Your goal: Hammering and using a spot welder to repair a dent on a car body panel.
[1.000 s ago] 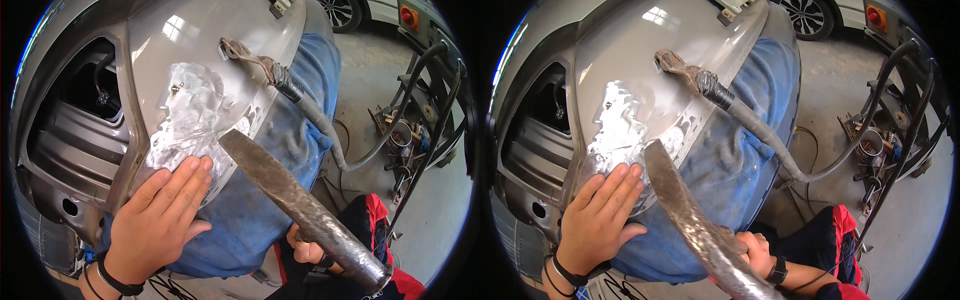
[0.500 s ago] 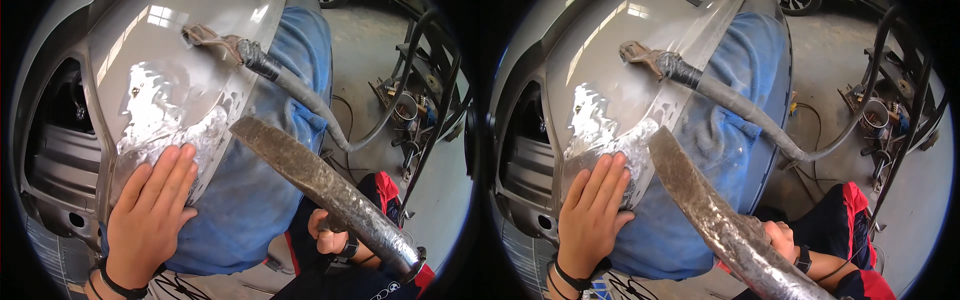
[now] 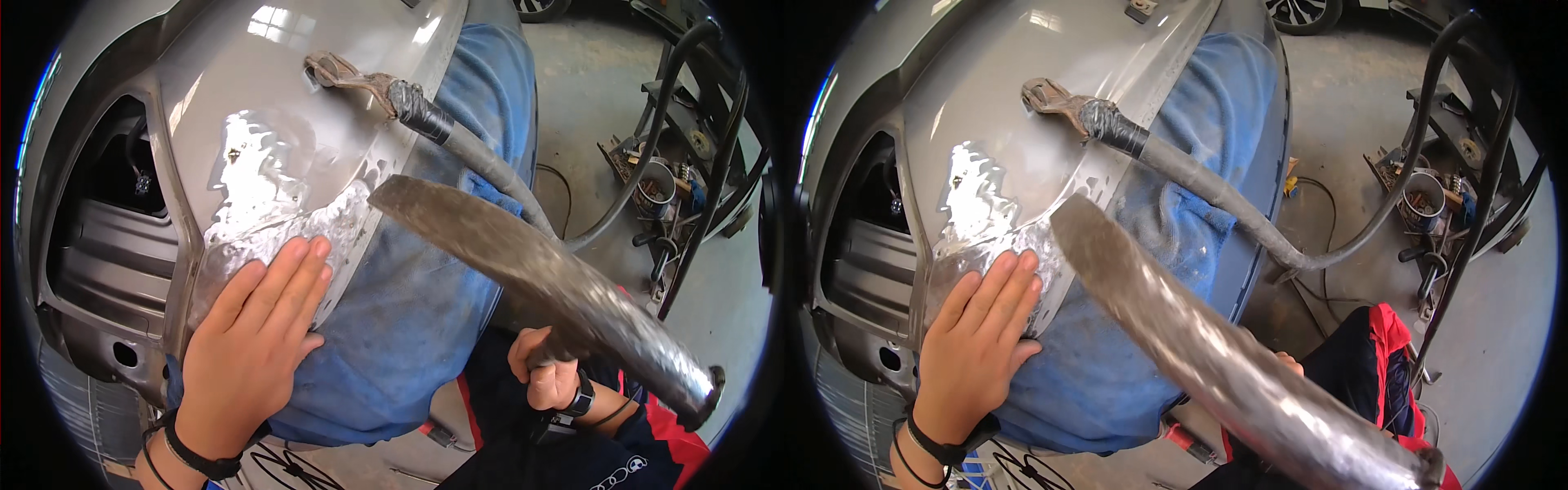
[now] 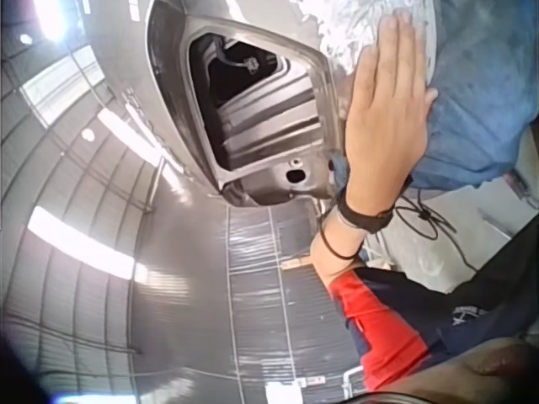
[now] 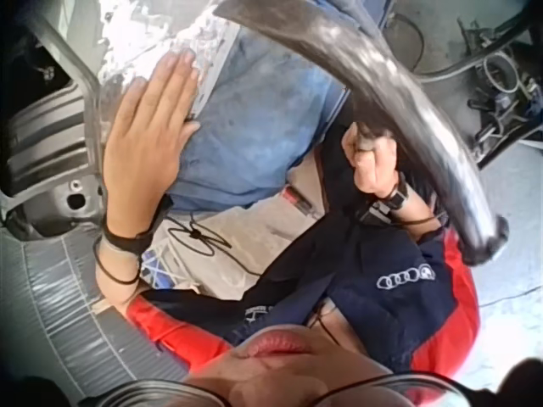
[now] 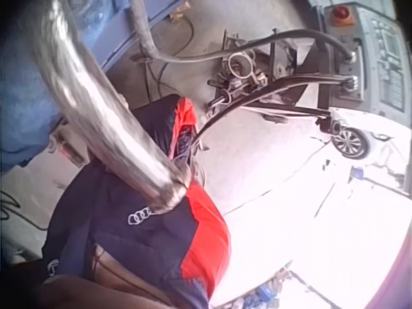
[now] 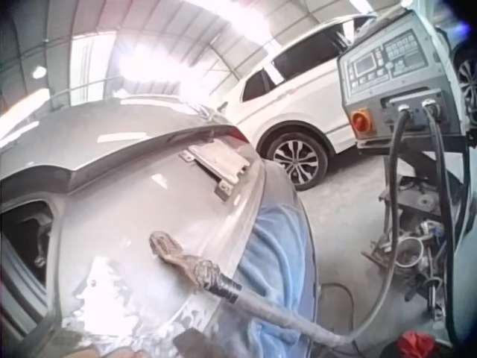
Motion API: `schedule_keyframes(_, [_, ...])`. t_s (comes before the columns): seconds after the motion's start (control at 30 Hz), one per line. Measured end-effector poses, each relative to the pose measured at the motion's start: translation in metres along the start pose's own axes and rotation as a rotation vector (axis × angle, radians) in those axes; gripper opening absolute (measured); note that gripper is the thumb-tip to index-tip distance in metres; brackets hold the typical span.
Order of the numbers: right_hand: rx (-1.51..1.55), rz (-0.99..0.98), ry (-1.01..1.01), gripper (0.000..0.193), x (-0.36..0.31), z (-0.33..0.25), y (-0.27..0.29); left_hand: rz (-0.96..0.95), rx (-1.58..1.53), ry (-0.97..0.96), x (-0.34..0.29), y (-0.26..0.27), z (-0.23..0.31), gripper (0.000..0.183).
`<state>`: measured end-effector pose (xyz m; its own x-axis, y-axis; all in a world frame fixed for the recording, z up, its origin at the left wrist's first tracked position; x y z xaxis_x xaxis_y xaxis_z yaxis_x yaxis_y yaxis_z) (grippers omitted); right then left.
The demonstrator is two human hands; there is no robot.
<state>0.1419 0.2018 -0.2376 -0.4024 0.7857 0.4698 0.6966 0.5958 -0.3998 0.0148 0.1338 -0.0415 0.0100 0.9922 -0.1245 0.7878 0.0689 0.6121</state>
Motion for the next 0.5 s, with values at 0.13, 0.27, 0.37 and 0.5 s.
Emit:
schedule_keyframes(0.13, [-0.207,-0.028,-0.002,0.027,0.017,-0.002,0.004,-0.009,0.016,0.06,-0.025,0.009,-0.009,0.059])
schedule_keyframes(0.27, [-0.209,0.125,0.088,0.035,0.0,0.014,-0.001,0.042,0.034,0.077,-0.037,0.01,-0.013,0.059])
schedule_keyframes(0.37, [-0.278,-0.05,0.048,0.048,-0.007,0.027,-0.024,0.068,-0.04,0.018,-0.03,0.008,-0.009,0.067])
schedule_keyframes(0.5, [-0.043,0.084,-0.007,0.049,-0.001,0.026,-0.033,0.096,-0.086,0.019,-0.022,0.009,-0.008,0.069])
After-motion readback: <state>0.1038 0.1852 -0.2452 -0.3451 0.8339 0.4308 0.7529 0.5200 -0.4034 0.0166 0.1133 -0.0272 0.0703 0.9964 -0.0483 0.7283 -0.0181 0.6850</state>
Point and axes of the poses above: each hand's wrist, its own x-axis towards the middle knuckle, its own y-axis out of the back of the hand, z = x × y, the point moved 10 cm from there along x, towards the middle knuckle, and after that the axes turned 11 degrees about z, right-handed, at the moved point
